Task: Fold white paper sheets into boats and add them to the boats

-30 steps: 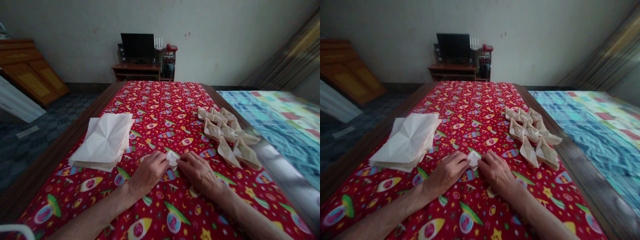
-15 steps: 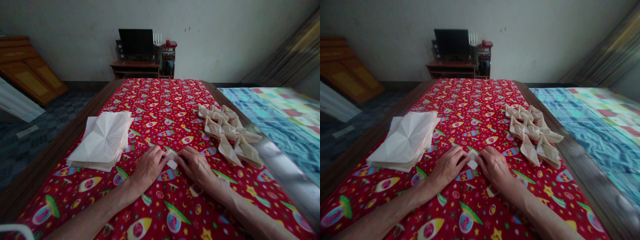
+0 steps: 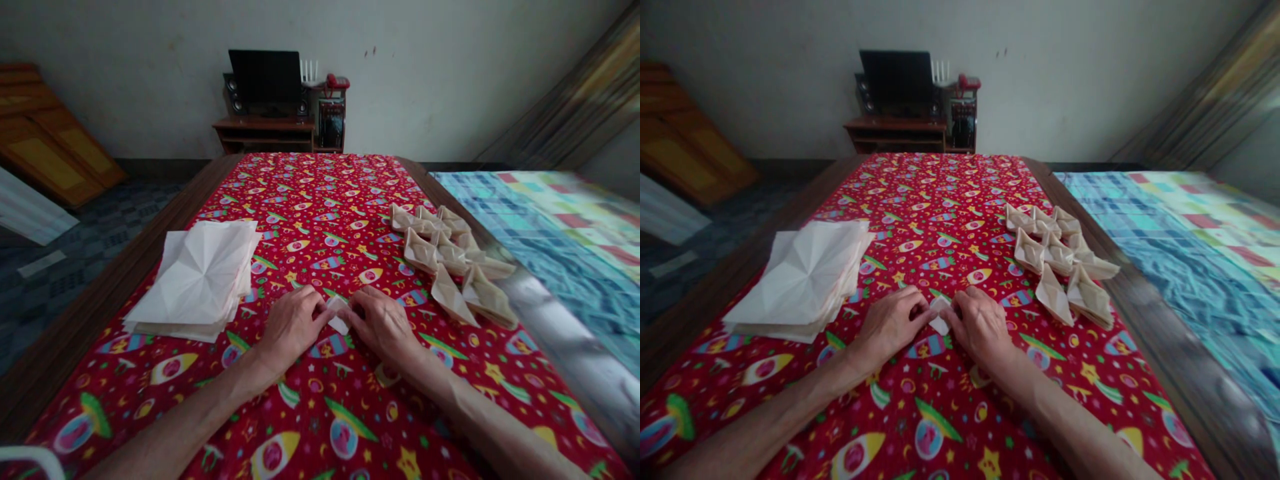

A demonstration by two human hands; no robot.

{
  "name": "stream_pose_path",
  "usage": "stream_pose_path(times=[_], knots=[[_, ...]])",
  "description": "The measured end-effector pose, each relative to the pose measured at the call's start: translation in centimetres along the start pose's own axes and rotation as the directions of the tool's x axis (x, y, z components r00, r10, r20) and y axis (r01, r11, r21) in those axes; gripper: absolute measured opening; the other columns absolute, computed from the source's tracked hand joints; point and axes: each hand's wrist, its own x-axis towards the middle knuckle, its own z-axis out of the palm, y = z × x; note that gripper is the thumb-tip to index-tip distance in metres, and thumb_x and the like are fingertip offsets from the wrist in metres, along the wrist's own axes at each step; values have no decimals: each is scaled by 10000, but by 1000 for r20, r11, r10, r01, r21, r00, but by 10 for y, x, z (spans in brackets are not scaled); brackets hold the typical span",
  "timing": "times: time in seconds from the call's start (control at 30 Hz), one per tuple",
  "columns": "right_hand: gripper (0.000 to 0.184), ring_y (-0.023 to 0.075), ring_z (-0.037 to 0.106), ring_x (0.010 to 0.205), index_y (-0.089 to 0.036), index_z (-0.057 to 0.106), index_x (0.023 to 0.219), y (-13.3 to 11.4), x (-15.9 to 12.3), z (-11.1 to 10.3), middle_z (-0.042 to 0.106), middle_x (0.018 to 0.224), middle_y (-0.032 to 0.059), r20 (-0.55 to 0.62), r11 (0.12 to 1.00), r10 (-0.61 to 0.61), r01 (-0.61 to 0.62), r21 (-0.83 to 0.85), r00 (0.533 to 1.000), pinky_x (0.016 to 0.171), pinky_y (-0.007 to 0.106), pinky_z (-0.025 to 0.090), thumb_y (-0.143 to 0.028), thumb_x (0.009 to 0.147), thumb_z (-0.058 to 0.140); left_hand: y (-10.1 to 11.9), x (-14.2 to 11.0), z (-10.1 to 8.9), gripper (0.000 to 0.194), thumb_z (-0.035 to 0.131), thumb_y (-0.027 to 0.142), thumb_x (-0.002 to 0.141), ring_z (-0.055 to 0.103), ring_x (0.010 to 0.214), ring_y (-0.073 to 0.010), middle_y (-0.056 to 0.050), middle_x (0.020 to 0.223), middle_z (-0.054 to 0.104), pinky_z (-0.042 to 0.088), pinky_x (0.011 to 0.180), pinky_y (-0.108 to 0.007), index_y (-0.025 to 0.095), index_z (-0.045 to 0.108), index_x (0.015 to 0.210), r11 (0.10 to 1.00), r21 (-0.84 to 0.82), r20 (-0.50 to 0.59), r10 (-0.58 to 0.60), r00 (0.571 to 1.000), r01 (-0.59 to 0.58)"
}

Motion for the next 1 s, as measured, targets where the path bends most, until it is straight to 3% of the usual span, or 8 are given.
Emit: stream_pose_path(times=[0.4,0.67,0.83,1.0], knots=[[138,127,519,644,-180,563,748,6,3,-7,577,714,6,86,998,-9,3,66,996,590,230,338,-273,848,583,-8,-3,-2,202,649,349,817,546,699,-143,24,761,588,332,620,-267,203,552,718,997,69,-36,24,999,-21],[191,130,524,647,-183,570,741,-1,7,-7,580,710,6,85,1000,15,-14,-9,996,600,237,326,-324,868,560,-5,-2,-1,236,623,389,832,539,698,-142,23,760,578,338,621,-268,198,543,718,998,49,-45,32,998,-30],[134,124,542,649,-186,594,761,9,4,-8,604,722,-3,101,993,8,-21,118,995,592,226,337,-289,846,580,-9,-9,-1,198,646,378,815,551,792,-163,8,833,586,390,687,-270,202,556,797,1000,11,-75,14,997,-14],[125,120,540,586,-192,613,733,13,-1,2,618,668,-13,36,934,124,-129,333,992,560,219,364,-281,816,583,-7,-14,-1,232,547,422,868,547,840,-196,-21,862,580,422,735,-312,195,546,817,999,-14,-80,32,996,-33]])
